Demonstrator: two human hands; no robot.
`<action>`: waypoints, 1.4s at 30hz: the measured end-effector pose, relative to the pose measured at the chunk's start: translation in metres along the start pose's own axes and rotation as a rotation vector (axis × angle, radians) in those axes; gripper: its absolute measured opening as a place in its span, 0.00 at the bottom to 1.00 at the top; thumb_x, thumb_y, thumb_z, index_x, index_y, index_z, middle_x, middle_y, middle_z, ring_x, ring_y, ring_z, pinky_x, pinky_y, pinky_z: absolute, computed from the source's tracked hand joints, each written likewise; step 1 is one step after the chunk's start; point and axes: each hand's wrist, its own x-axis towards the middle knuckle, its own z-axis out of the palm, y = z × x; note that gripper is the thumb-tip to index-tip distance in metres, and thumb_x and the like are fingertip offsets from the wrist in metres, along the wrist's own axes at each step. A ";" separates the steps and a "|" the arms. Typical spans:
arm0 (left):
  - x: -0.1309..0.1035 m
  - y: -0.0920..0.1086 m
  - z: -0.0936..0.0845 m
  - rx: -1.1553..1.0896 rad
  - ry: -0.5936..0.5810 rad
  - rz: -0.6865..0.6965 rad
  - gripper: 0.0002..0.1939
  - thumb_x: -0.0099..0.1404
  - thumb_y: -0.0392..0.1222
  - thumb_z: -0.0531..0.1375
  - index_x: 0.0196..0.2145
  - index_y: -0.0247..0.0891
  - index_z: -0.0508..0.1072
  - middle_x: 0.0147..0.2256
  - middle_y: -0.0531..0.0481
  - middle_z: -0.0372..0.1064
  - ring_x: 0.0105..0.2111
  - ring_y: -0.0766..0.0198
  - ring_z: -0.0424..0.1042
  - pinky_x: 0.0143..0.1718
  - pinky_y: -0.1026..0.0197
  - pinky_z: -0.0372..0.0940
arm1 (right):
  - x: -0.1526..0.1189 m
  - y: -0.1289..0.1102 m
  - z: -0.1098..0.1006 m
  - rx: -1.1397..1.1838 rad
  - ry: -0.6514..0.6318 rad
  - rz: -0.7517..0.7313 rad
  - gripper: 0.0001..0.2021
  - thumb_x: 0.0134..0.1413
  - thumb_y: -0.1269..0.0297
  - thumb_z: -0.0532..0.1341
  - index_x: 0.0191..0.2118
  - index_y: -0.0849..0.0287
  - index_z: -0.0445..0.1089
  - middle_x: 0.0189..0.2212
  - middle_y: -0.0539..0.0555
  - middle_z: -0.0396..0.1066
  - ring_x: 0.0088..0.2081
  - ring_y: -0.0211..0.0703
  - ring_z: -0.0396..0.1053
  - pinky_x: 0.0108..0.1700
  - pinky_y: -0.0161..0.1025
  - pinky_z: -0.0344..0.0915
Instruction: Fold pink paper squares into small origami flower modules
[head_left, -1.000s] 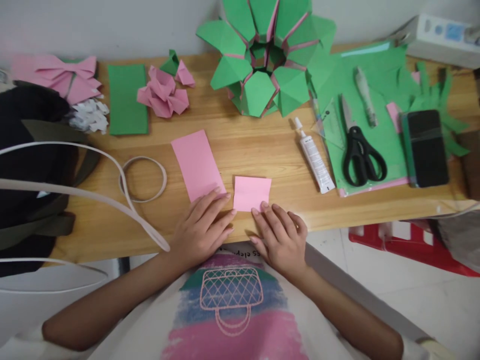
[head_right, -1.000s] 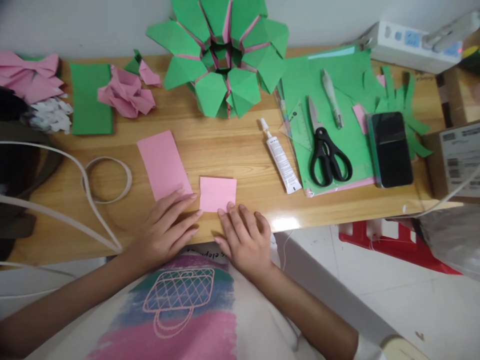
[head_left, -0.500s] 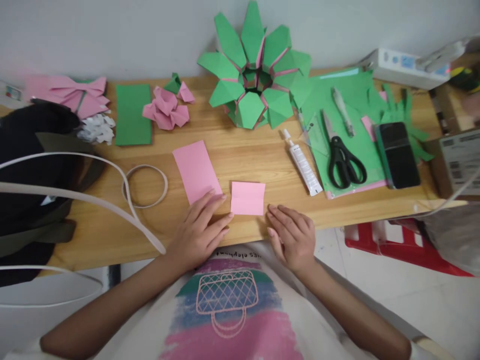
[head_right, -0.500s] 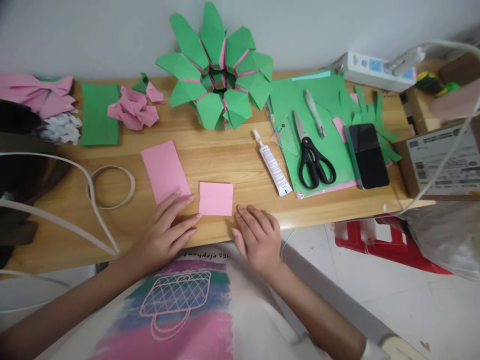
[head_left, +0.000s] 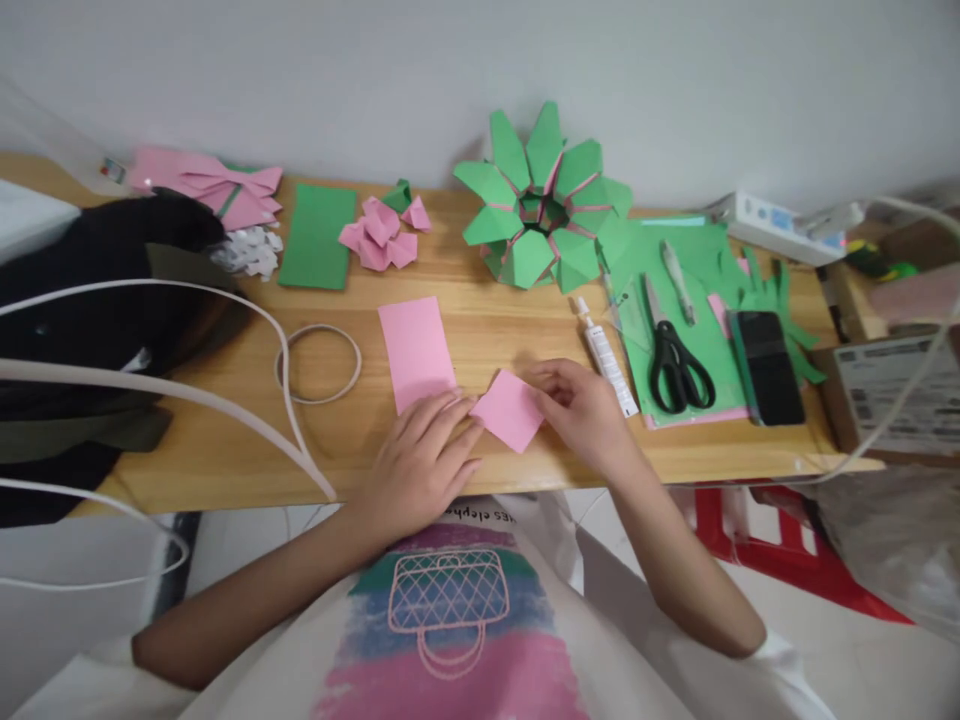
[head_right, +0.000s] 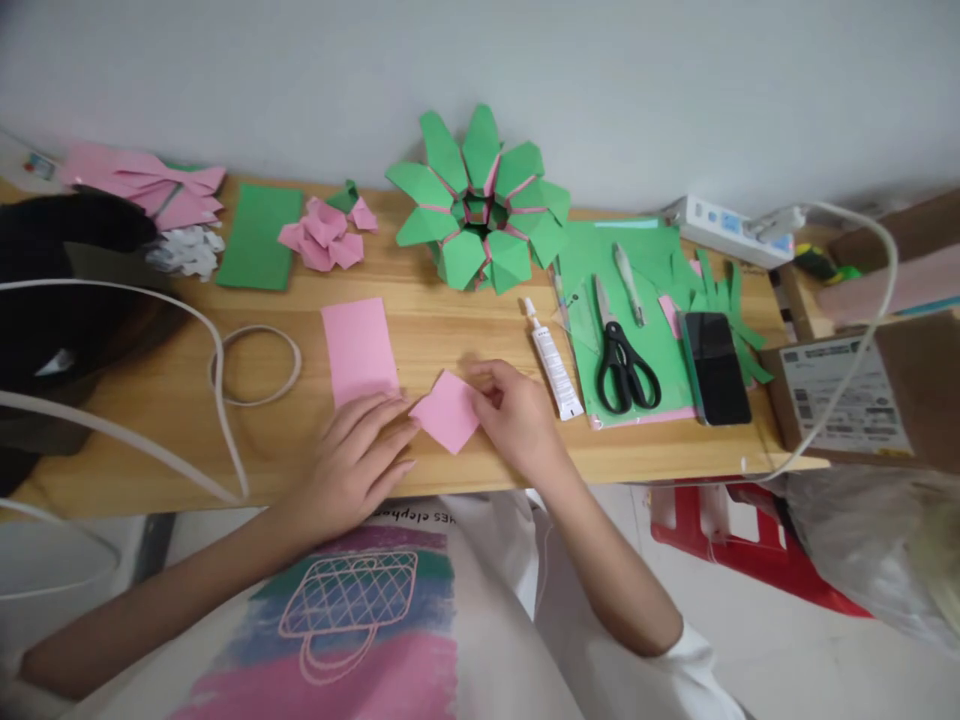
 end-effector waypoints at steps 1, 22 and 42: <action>0.002 0.003 0.001 -0.013 0.007 -0.001 0.14 0.68 0.39 0.56 0.47 0.28 0.73 0.50 0.33 0.70 0.53 0.47 0.66 0.53 0.43 0.65 | -0.006 0.001 0.004 0.014 0.046 0.013 0.11 0.54 0.69 0.58 0.44 0.61 0.69 0.25 0.52 0.74 0.23 0.40 0.71 0.24 0.36 0.66; 0.026 -0.010 0.013 -0.266 0.004 -0.162 0.03 0.62 0.37 0.64 0.34 0.34 0.76 0.39 0.44 0.74 0.43 0.54 0.69 0.46 0.49 0.67 | -0.052 -0.011 0.029 -0.050 0.225 0.086 0.22 0.53 0.67 0.61 0.54 0.57 0.62 0.31 0.51 0.70 0.23 0.38 0.69 0.22 0.36 0.67; 0.003 -0.010 0.004 -0.074 0.094 -0.137 0.10 0.66 0.37 0.60 0.42 0.27 0.75 0.45 0.37 0.74 0.50 0.49 0.68 0.52 0.46 0.67 | 0.013 -0.014 0.003 -0.218 -0.350 -0.339 0.06 0.58 0.69 0.59 0.36 0.59 0.74 0.35 0.58 0.69 0.39 0.48 0.69 0.42 0.44 0.66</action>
